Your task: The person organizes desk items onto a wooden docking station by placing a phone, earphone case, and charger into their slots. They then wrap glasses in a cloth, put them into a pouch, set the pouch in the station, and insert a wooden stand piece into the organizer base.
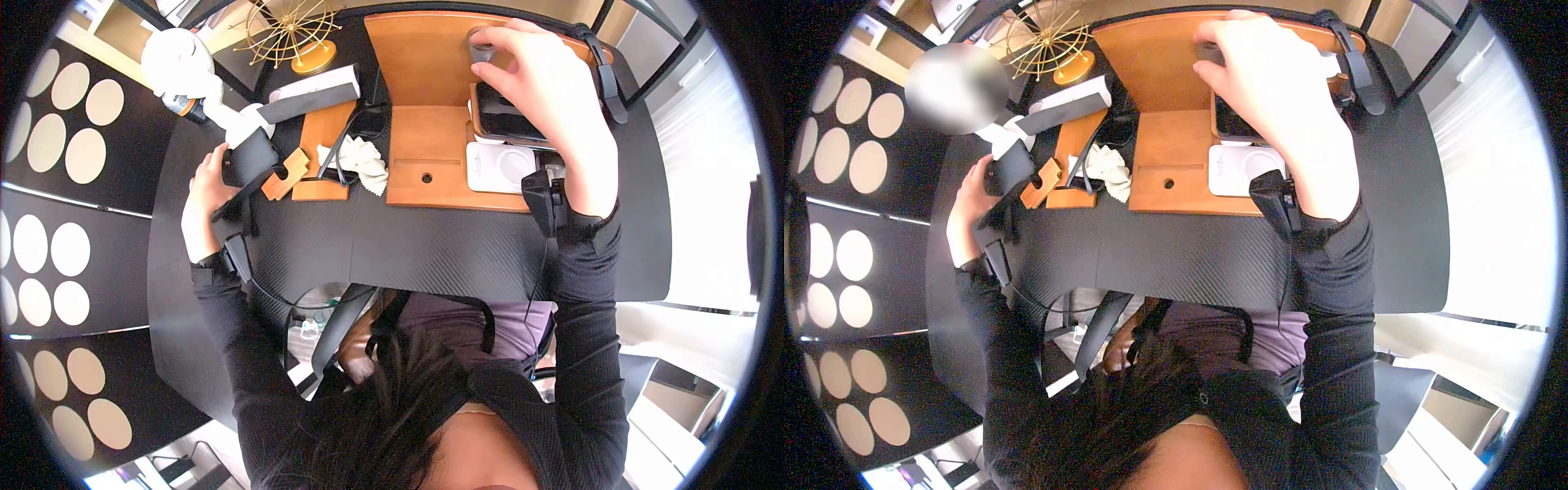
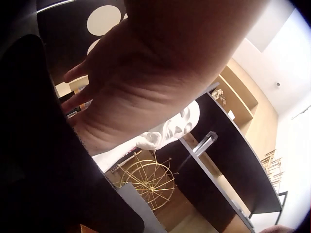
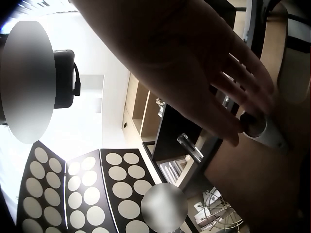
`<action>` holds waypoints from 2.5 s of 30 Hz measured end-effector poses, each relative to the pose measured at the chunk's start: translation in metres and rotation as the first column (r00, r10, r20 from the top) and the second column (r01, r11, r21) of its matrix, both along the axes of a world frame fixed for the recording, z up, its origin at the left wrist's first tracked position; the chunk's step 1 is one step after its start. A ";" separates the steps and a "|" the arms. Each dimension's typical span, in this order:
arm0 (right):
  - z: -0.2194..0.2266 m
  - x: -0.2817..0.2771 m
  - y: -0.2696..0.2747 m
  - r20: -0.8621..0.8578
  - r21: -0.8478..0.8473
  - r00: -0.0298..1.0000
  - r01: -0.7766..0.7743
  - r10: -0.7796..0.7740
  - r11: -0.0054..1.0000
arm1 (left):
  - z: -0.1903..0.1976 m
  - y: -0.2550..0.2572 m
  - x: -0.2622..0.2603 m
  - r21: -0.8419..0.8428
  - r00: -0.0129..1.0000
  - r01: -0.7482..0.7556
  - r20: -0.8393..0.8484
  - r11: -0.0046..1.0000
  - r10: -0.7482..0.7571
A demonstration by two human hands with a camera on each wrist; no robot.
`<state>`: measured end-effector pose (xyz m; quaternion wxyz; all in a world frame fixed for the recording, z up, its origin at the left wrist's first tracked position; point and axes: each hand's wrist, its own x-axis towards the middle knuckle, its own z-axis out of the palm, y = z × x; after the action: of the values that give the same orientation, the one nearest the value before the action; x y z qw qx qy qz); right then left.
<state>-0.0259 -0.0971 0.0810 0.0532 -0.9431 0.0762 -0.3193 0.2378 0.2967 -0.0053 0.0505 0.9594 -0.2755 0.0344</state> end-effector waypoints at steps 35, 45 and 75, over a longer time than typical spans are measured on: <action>-0.022 0.061 0.108 0.044 0.578 0.379 -0.765 0.924 0.285 | 0.010 -0.098 -0.067 -0.779 0.999 -0.031 -0.039 0.627 0.002; -0.050 0.090 0.112 0.434 0.411 0.833 -0.522 0.344 0.747 | -0.008 -0.115 -0.089 -0.971 0.951 -0.179 -0.212 0.157 -0.227; -0.013 0.042 0.058 -0.010 0.632 0.751 -0.507 0.660 0.587 | 0.002 -0.129 -0.143 -0.938 0.656 -0.295 -0.339 0.184 -0.675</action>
<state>0.0160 -0.0394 0.0682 0.4374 -0.8798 -0.1384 -0.1247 0.0947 0.1681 -0.0031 0.7429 0.5792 -0.2791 -0.1864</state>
